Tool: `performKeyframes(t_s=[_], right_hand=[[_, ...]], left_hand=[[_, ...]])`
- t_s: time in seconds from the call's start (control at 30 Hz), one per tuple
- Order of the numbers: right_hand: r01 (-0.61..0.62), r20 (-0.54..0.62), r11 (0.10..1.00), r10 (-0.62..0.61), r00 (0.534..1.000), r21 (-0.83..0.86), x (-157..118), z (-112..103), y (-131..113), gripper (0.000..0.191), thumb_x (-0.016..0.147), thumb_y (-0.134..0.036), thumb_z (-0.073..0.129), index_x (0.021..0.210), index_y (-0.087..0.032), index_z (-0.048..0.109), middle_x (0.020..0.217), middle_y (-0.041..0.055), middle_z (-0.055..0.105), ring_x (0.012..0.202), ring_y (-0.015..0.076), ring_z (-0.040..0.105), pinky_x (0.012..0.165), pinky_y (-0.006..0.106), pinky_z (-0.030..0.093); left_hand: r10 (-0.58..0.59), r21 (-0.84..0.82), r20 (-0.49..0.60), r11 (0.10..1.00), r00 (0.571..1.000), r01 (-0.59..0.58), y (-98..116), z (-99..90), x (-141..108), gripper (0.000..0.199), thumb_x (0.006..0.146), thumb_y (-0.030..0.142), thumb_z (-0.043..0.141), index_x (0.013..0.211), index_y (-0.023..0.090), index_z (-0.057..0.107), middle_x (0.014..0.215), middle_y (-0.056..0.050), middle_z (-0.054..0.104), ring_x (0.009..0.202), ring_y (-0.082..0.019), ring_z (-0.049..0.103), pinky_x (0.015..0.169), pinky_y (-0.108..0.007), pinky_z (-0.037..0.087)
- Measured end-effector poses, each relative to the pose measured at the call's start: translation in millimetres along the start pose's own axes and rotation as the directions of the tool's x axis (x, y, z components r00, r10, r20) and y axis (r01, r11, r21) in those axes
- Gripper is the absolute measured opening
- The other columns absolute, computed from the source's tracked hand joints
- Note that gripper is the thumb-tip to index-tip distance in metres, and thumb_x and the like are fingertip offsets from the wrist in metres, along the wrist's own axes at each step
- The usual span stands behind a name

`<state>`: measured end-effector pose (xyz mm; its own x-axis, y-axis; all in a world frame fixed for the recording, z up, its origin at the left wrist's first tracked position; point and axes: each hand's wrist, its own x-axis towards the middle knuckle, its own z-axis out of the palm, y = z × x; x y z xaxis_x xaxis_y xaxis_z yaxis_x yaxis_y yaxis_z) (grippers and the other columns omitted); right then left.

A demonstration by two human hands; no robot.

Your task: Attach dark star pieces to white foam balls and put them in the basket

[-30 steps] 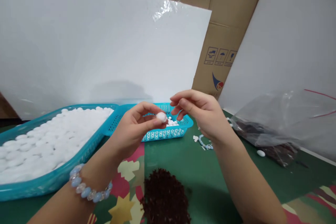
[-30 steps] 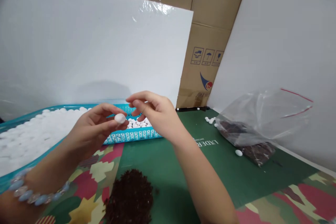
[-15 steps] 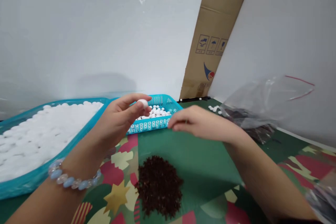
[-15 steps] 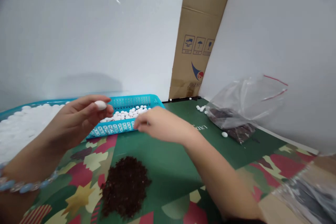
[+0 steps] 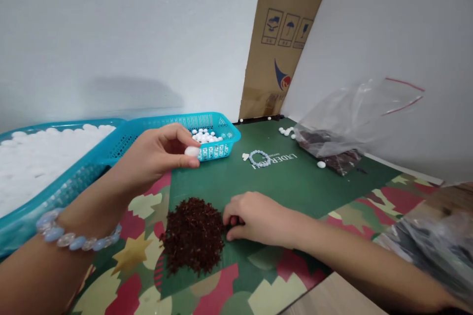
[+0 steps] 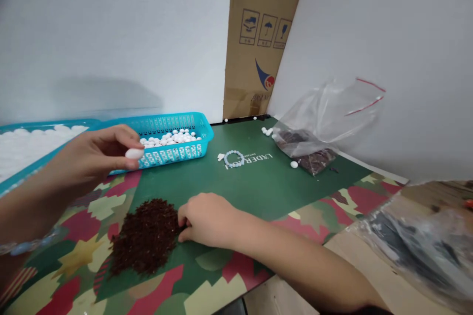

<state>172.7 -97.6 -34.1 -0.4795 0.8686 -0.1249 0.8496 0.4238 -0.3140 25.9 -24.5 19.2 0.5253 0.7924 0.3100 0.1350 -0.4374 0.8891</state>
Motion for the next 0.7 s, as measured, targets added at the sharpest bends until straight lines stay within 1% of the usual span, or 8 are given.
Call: performKeyframes(t_s=[0.17, 0.27, 0.33, 0.4, 0.47, 0.53, 0.6, 0.7], right_hand=[[-0.011, -0.079, 0.989, 0.0, 0.997, -0.144, -8.2, 4.6, -3.3, 0.013, 0.068, -0.014, 0.042, 0.071, -0.013, 0.055, 0.068, 0.007, 0.055, 0.061, 0.0172, 0.051, 0.05, 0.026, 0.037], [-0.012, -0.125, 0.975, -0.017, 0.992, -0.222, -16.6, 11.4, 0.4, 0.012, 0.063, -0.011, 0.043, 0.068, -0.013, 0.054, 0.064, 0.0065, 0.055, 0.057, 0.0167, 0.051, 0.049, 0.026, 0.039], [-0.089, -0.206, 0.986, 0.059, 0.977, -0.141, -22.7, 20.8, 6.8, 0.013, 0.057, -0.011, 0.045, 0.065, -0.016, 0.055, 0.072, 0.006, 0.056, 0.06, 0.0179, 0.052, 0.048, 0.026, 0.041], [-0.198, -0.373, 0.98, 0.196, 0.907, 0.032, -28.0, 32.7, 15.6, 0.015, 0.05, -0.009, 0.046, 0.06, -0.017, 0.054, 0.08, 0.0046, 0.055, 0.061, 0.017, 0.054, 0.048, 0.024, 0.042], [-0.197, -0.577, 0.949, 0.307, 0.757, 0.246, -31.4, 43.7, 23.7, 0.014, 0.046, -0.007, 0.042, 0.053, -0.016, 0.05, 0.08, 0.0036, 0.055, 0.052, 0.0109, 0.053, 0.045, 0.019, 0.041], [-0.081, -0.721, 0.916, 0.361, 0.592, 0.392, -32.9, 50.3, 28.1, 0.013, 0.044, -0.005, 0.037, 0.048, -0.015, 0.044, 0.073, 0.0022, 0.054, 0.044, 0.0058, 0.049, 0.04, 0.014, 0.037], [0.023, -0.788, 0.894, 0.382, 0.483, 0.447, -34.2, 51.3, 27.6, 0.012, 0.043, -0.005, 0.033, 0.045, -0.015, 0.039, 0.065, 0.0013, 0.052, 0.043, 0.0049, 0.046, 0.038, 0.012, 0.035], [0.048, -0.771, 0.882, 0.383, 0.508, 0.47, -40.0, 46.4, 21.8, 0.01, 0.045, -0.008, 0.031, 0.045, -0.016, 0.035, 0.057, 0.0018, 0.049, 0.047, 0.0076, 0.046, 0.04, 0.014, 0.035]], left_hand=[[0.029, 0.287, 0.156, 0.955, 0.987, -0.073, 8.0, 10.3, 19.3, 0.01, 0.057, 0.023, 0.05, 0.065, 0.02, 0.055, 0.072, 0.002, 0.052, 0.063, -0.009, 0.049, 0.05, -0.015, 0.04], [-0.07, 0.627, 0.391, 0.75, 0.918, -0.21, 12.3, 43.7, 65.3, 0.014, 0.06, 0.018, 0.047, 0.07, 0.018, 0.057, 0.076, -0.001, 0.055, 0.07, -0.013, 0.051, 0.062, -0.02, 0.041], [-0.041, 0.769, 0.311, 0.599, 0.95, -0.226, 16.3, 73.2, 105.1, 0.023, 0.062, 0.01, 0.042, 0.081, 0.014, 0.055, 0.089, -0.006, 0.053, 0.084, -0.016, 0.047, 0.076, -0.025, 0.035], [0.031, 0.787, 0.196, 0.591, 0.98, -0.176, 21.9, 96.9, 140.5, 0.038, 0.065, 0.01, 0.039, 0.104, 0.012, 0.04, 0.111, -0.012, 0.037, 0.095, -0.019, 0.041, 0.08, -0.029, 0.031], [0.044, 0.791, 0.127, 0.599, 0.991, -0.128, 27.6, 105.2, 161.6, 0.055, 0.062, 0.008, 0.043, 0.114, 0.013, 0.024, 0.122, -0.016, 0.018, 0.095, -0.021, 0.041, 0.079, -0.03, 0.033], [0.039, 0.787, 0.097, 0.609, 0.994, -0.101, 31.7, 92.4, 164.7, 0.06, 0.058, 0.003, 0.043, 0.114, 0.018, 0.025, 0.125, -0.014, 0.01, 0.095, -0.023, 0.042, 0.079, -0.032, 0.033], [0.036, 0.78, 0.052, 0.623, 0.998, -0.063, 33.7, 57.4, 152.5, 0.051, 0.056, 0.001, 0.04, 0.106, 0.015, 0.038, 0.123, -0.011, 0.017, 0.1, -0.026, 0.036, 0.082, -0.036, 0.028], [0.004, 0.748, -0.018, 0.663, 1.0, 0.011, 31.5, -26.9, 115.5, 0.023, 0.056, 0.007, 0.04, 0.069, 0.012, 0.058, 0.092, -0.004, 0.052, 0.102, -0.031, 0.03, 0.085, -0.043, 0.019]])
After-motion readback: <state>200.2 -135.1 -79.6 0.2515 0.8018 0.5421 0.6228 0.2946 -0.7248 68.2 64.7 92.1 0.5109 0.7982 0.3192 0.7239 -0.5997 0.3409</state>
